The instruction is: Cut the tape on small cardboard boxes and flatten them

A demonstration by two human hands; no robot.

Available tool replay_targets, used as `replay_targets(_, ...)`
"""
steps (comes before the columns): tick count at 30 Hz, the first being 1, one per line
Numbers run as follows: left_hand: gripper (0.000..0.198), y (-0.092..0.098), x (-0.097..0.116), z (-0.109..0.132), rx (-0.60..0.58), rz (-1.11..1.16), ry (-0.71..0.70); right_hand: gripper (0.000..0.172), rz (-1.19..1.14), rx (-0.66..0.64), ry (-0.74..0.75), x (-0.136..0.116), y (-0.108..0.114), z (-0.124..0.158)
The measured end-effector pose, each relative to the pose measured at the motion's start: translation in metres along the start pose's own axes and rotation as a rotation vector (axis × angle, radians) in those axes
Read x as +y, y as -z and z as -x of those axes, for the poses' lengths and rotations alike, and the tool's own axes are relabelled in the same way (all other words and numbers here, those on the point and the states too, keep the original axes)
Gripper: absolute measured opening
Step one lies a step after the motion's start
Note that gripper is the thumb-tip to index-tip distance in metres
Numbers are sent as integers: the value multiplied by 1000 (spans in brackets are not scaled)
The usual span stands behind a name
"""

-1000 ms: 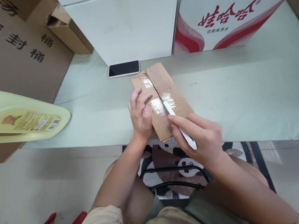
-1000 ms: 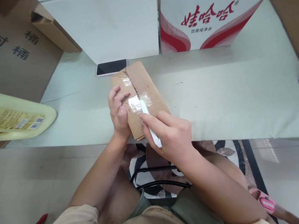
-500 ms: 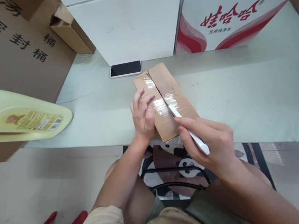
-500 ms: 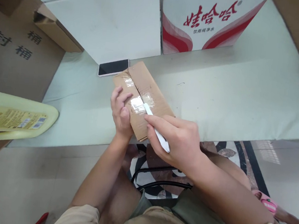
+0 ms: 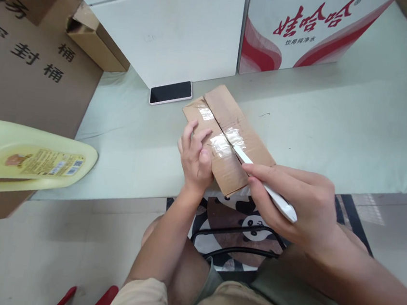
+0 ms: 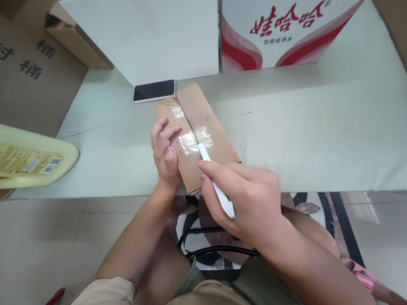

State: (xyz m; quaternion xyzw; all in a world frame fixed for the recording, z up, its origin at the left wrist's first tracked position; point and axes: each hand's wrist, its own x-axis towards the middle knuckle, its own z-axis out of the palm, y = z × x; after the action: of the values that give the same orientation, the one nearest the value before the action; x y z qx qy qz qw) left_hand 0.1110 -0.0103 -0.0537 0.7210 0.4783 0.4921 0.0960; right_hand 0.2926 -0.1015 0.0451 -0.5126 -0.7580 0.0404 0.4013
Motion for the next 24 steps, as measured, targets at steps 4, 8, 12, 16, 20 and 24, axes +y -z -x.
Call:
replay_targets(4,57,-1,0,0,-1,-28,6,18,-11,-7,8,0,2,0)
replay_targets(8,54,-1,0,1,8,0,-17,17,-2,8,2,-2,3,0)
replay_targets(12,52,-1,-1,1,6,0,-24,19,-37,45,23,-2,2,0)
replay_targets(16,52,-1,-2,1,8,7,-36,16,-33,47,16,-1,2,0)
replay_targets(20,53,-1,-2,0,-3,-4,-26,20,-29,100,65,1,3,1)
replay_targets(24,57,-1,-2,0,-19,-53,-12,23,-16,77,60,0,7,3)
